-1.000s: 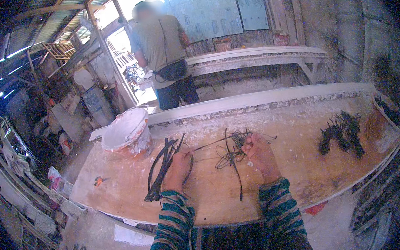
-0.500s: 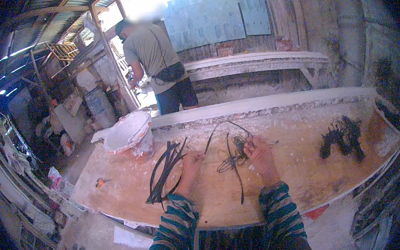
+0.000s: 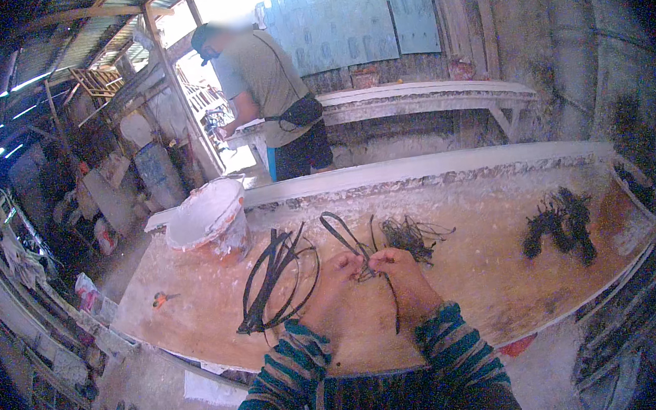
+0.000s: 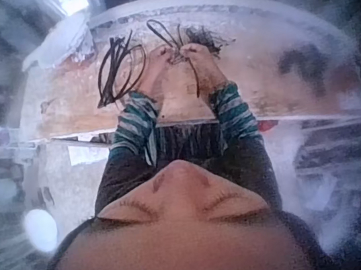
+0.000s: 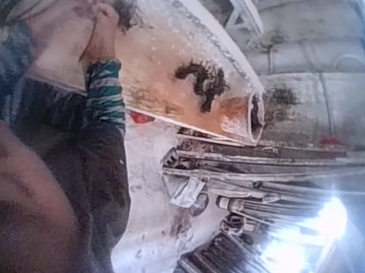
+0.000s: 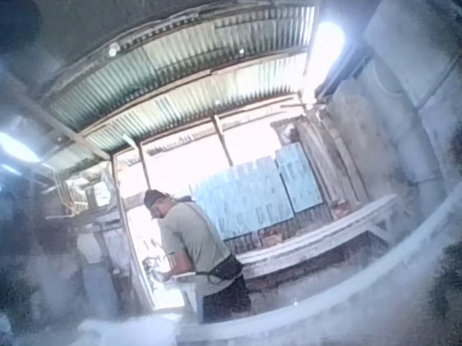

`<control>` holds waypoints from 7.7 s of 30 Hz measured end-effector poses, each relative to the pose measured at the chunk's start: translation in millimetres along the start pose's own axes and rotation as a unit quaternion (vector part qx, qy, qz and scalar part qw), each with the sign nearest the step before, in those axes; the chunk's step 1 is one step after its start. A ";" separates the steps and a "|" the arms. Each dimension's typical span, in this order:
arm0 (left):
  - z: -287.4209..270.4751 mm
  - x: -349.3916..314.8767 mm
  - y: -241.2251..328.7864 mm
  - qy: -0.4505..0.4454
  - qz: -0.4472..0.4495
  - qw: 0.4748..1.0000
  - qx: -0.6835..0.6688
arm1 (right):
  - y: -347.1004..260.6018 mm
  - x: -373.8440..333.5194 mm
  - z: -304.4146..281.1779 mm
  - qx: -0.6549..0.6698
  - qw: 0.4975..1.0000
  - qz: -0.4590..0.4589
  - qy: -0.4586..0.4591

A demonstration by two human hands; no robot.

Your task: The person sorts and organizes black cable strips on a workbench, separating them into piles by hand. A coworker in the background wipes a long white object with a cloth.

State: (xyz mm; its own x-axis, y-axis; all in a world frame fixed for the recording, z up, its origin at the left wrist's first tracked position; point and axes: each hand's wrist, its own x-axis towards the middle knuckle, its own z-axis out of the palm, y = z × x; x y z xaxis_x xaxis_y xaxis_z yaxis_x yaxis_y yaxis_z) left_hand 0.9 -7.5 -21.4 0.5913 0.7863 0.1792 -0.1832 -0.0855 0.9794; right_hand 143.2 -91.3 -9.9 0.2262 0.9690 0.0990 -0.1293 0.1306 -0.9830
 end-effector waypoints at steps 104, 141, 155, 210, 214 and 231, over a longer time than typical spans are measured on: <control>0.2 -0.8 3.1 0.015 -0.059 0.984 -0.165 | 12.5 4.8 11.0 -0.190 0.975 -0.115 0.031; 3.5 -1.8 7.5 -0.015 -0.008 0.994 -0.107 | 10.5 4.9 10.9 0.054 0.993 -0.095 0.035; 9.3 -7.4 19.1 -0.010 -0.048 0.986 -0.160 | 11.4 1.4 15.0 -0.253 0.912 -0.295 0.134; 10.3 -3.6 9.4 -0.039 0.118 0.988 -0.086 | 7.1 8.1 5.7 -0.189 0.961 -0.183 0.085; 8.8 -4.9 18.0 -0.038 0.113 0.988 -0.096 | -6.6 1.3 4.0 -0.284 0.918 -0.271 0.063; 7.5 -2.9 8.6 0.004 0.129 0.992 -0.009 | 14.4 5.4 10.7 -0.238 0.942 -0.222 0.079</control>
State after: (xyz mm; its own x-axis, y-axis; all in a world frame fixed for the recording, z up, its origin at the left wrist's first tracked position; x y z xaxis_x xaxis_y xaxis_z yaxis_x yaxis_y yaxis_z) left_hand 3.5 -15.1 -12.8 0.5168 0.7442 0.4232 -0.3412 -0.2744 0.8991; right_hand 132.3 -81.9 -21.9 0.3011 0.7929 0.5298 0.4517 0.3707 -0.8115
